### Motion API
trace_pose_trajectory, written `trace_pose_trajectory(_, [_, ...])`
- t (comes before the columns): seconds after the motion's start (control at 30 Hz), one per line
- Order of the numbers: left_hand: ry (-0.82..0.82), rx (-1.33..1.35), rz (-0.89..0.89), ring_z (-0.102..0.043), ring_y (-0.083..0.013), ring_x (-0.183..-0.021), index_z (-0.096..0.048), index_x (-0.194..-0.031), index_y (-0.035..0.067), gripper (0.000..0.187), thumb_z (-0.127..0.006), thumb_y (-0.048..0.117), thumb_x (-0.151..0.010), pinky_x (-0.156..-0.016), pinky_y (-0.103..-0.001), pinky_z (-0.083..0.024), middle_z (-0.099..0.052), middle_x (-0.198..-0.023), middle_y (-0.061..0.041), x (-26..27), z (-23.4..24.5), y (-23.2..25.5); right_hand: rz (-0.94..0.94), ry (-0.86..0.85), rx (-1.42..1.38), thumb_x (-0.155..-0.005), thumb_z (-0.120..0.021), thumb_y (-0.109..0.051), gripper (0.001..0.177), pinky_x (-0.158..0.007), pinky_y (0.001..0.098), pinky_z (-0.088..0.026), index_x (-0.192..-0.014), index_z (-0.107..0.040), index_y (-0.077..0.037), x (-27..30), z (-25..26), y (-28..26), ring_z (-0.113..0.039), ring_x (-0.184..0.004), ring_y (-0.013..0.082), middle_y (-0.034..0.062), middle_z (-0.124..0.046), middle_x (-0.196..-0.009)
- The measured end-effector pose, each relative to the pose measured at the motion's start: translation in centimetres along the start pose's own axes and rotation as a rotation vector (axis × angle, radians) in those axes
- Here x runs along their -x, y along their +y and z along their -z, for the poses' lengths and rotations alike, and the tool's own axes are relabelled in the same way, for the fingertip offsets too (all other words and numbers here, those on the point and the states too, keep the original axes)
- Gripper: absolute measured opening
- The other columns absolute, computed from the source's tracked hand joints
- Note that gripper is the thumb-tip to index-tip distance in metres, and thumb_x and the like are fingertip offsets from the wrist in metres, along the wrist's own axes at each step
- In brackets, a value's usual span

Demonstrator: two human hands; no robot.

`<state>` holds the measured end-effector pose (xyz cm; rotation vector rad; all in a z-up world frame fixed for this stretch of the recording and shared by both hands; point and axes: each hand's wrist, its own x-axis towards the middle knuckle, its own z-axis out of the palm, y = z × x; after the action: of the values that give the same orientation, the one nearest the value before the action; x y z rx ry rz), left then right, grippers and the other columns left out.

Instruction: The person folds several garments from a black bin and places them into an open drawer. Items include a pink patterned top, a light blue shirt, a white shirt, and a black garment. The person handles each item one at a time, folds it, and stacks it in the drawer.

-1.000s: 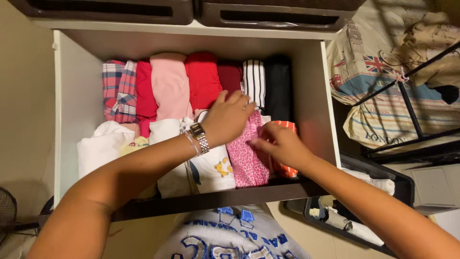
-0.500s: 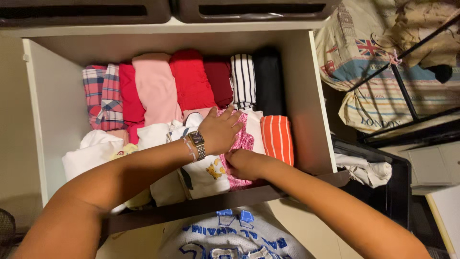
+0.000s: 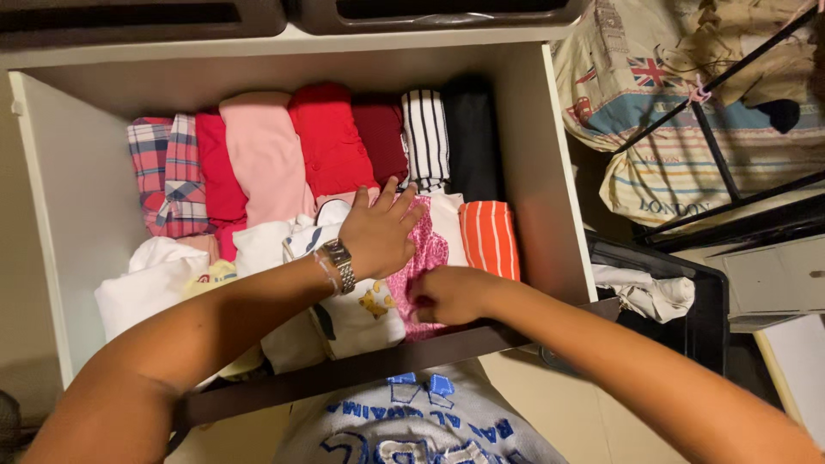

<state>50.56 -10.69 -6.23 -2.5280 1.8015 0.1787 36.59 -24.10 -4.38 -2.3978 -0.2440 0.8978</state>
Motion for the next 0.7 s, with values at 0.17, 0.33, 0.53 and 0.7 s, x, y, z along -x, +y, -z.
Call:
trace_pose_trajectory(0.17, [-0.058, -0.042, -0.002, -0.017, -0.0379, -0.151, -0.034, -0.154, 0.009, 0.071, -0.049, 0.044, -0.095, -0.112, -0.068, -0.022, -0.021, -0.164, -0.016, -0.4, 0.0, 0.3, -0.036, 0.273, 0.001, -0.082, -0.08, -0.032, 0.033, -0.089, 0.0423, -0.052, -0.101, -0.072, -0.007, 1.3, 0.3, 1.9, -0.065, -0.101, 0.0327, 0.015, -0.066, -0.104])
trace_pose_trajectory(0.33, [-0.086, -0.011, -0.008, -0.018, -0.0383, -0.15, -0.033, -0.155, 0.009, 0.072, -0.05, 0.044, -0.094, -0.113, -0.068, -0.021, -0.022, -0.163, -0.016, -0.6, 0.4, 0.2, -0.078, -0.05, 0.046, -0.079, -0.081, -0.03, 0.046, -0.09, 0.044, -0.055, -0.114, -0.064, -0.006, -3.0, -0.6, 2.4, -0.064, -0.108, 0.0326, 0.0135, -0.061, -0.117])
trace_pose_trajectory(0.53, [0.023, 0.074, -0.051, -0.029, -0.0396, -0.147, -0.041, -0.151, 0.009, 0.07, -0.056, 0.04, -0.09, -0.111, -0.069, -0.027, -0.031, -0.16, -0.017, -0.3, -0.1, -0.3, -0.296, -0.237, 0.217, -0.085, -0.082, -0.037, 0.097, -0.105, 0.0466, -0.043, -0.154, -0.022, -0.005, -6.2, -3.3, 2.6, -0.041, -0.135, 0.0432, 0.027, -0.022, -0.153])
trace_pose_trajectory(0.7, [0.043, 0.063, -0.063, -0.033, -0.0421, -0.144, -0.041, -0.15, 0.009, 0.069, -0.057, 0.039, -0.089, -0.108, -0.071, -0.028, -0.033, -0.159, -0.018, -0.6, -0.8, -0.5, -0.235, -0.2, 0.288, -0.092, -0.08, -0.036, 0.093, -0.102, 0.0496, -0.041, -0.153, -0.021, 0.002, -7.9, -5.1, 3.7, -0.04, -0.132, 0.0453, 0.0317, -0.034, -0.147])
